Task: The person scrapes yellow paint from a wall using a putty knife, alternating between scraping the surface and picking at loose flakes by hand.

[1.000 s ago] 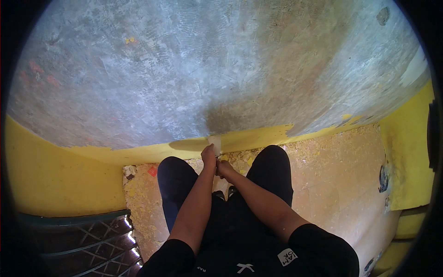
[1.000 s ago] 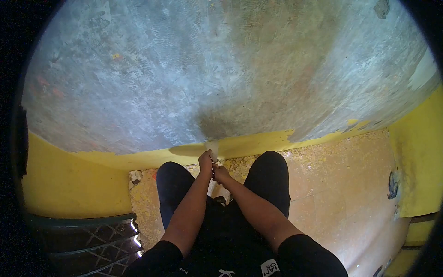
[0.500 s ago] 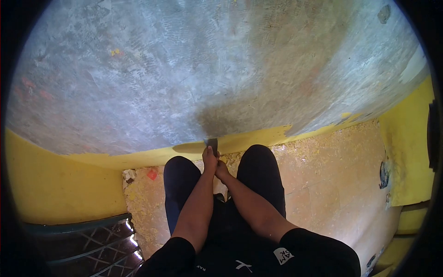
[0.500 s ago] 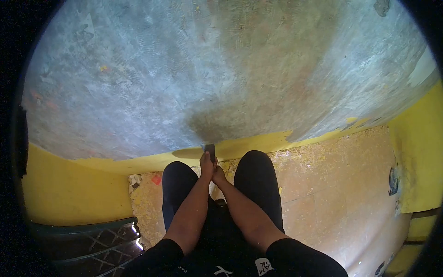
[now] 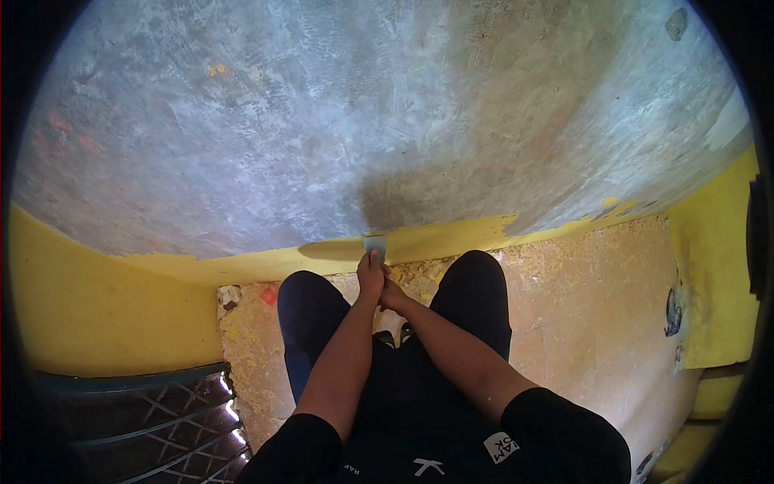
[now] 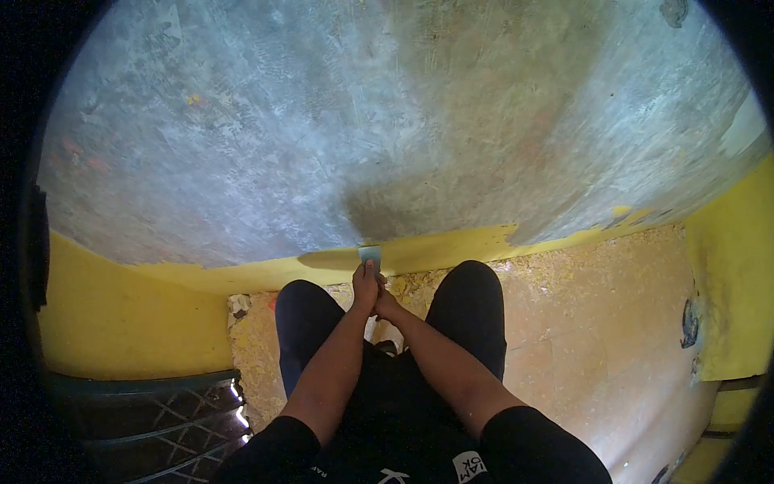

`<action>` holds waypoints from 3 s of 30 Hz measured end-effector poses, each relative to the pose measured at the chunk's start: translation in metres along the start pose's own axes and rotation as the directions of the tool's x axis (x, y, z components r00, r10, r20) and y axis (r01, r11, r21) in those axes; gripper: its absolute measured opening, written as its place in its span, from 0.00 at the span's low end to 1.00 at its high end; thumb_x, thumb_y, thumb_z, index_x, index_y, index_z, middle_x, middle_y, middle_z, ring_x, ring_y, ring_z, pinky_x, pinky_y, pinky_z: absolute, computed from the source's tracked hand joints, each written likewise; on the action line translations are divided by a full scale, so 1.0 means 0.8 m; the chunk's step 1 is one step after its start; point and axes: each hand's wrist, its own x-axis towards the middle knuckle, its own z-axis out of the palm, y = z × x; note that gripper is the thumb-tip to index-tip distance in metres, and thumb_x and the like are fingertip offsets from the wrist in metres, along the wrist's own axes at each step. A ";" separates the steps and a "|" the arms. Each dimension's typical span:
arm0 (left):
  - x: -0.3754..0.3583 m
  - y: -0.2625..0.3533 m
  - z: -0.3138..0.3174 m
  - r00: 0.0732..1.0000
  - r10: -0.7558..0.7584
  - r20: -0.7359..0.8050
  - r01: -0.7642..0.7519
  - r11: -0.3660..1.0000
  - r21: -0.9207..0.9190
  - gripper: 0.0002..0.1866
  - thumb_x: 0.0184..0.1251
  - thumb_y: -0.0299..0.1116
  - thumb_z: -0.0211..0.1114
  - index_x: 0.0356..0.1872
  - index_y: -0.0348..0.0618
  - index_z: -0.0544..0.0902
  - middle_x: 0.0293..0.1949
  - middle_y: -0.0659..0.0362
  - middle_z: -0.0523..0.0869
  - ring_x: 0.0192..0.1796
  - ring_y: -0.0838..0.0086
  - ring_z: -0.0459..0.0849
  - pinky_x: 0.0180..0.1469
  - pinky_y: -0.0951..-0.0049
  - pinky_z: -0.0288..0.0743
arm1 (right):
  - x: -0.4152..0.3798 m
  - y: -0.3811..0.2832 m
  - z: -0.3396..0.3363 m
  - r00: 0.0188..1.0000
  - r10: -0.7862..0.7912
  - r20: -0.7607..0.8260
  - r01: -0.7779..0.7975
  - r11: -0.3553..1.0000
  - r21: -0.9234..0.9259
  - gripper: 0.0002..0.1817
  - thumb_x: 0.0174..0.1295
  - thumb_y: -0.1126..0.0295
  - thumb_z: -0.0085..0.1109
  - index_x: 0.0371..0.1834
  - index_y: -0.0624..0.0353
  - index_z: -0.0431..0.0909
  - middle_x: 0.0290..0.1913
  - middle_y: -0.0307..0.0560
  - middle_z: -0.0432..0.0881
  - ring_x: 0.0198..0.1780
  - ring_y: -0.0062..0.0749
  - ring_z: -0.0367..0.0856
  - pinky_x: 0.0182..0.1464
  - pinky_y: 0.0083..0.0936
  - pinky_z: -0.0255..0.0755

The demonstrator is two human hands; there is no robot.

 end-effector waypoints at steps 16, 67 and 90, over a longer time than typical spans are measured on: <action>0.018 -0.004 0.018 0.994 -0.086 -0.066 0.082 0.995 -0.049 0.22 0.78 0.51 0.49 0.30 0.43 0.72 0.15 0.62 0.72 0.12 0.79 0.66 0.14 0.75 0.59 | 0.036 0.047 0.008 0.942 -0.009 -0.335 0.036 0.996 0.076 0.17 0.67 0.62 0.54 0.43 0.68 0.78 0.34 0.52 0.84 0.32 0.33 0.83 0.36 0.28 0.75; 0.011 -0.001 0.004 0.997 0.032 0.064 -0.050 0.952 0.302 0.15 0.53 0.35 0.76 0.37 0.38 0.82 0.27 0.61 0.83 0.29 0.75 0.78 0.34 0.70 0.73 | 0.006 0.014 -0.002 0.978 0.207 0.014 -0.207 0.977 0.048 0.25 0.64 0.56 0.54 0.56 0.65 0.69 0.34 0.55 0.83 0.25 0.44 0.85 0.23 0.37 0.81; 0.033 0.058 0.027 0.908 0.418 0.020 -0.417 0.908 -0.043 0.09 0.58 0.22 0.67 0.38 0.41 0.78 0.29 0.65 0.79 0.26 0.83 0.73 0.28 0.78 0.66 | 0.021 0.013 -0.006 0.894 -0.118 -0.433 0.106 0.993 -0.050 0.28 0.63 0.51 0.52 0.49 0.69 0.78 0.45 0.60 0.84 0.46 0.45 0.83 0.51 0.36 0.74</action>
